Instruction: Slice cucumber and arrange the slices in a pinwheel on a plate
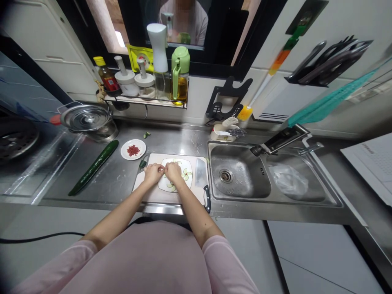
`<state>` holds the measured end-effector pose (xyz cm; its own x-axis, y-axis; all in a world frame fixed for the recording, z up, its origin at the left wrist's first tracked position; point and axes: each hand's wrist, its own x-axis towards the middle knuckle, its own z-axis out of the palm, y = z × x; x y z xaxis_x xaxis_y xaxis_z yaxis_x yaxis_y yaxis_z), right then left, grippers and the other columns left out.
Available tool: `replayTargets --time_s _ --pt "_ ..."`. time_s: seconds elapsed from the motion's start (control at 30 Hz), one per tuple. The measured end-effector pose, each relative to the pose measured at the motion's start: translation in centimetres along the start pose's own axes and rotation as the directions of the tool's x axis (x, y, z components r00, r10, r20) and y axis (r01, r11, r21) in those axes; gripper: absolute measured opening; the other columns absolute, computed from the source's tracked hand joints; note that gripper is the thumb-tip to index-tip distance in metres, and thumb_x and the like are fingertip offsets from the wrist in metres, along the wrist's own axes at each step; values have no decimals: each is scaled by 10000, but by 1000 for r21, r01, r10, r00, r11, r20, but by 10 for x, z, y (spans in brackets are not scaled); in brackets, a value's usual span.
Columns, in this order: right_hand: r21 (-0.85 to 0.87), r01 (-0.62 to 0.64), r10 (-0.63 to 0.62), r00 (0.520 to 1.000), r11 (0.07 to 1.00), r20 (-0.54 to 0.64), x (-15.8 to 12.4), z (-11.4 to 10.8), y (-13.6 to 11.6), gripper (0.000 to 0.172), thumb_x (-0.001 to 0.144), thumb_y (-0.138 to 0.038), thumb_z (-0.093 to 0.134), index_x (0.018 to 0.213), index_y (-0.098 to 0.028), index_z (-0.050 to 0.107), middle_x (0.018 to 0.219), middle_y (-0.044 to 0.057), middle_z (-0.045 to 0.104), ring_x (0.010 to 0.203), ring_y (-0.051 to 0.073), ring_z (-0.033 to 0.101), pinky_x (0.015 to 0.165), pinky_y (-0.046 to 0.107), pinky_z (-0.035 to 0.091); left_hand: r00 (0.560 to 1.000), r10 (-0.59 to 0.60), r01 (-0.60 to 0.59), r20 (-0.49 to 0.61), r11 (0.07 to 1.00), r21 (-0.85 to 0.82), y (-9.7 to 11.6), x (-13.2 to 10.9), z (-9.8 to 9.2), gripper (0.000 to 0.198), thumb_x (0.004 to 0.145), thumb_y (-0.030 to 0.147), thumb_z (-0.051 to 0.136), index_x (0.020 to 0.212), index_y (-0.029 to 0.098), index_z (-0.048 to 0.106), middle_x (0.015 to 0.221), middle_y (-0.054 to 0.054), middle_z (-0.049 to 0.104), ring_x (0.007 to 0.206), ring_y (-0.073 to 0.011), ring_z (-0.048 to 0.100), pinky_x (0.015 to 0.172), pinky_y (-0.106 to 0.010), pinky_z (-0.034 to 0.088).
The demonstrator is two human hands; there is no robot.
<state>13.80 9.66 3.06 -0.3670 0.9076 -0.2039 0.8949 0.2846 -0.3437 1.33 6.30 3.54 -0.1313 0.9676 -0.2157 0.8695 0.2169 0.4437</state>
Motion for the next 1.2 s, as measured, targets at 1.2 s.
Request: replayTargets --time_s 1.2 --pt "0 -2 2 1000 1000 -20 -7 1 5 224 906 -246 462 975 -182 666 1000 108 660 991 233 511 746 290 379 1000 -27 27 12 999 -28 -1 3 3 176 828 327 558 950 281 676 1011 -41 676 1050 -259 525 855 -381 321"
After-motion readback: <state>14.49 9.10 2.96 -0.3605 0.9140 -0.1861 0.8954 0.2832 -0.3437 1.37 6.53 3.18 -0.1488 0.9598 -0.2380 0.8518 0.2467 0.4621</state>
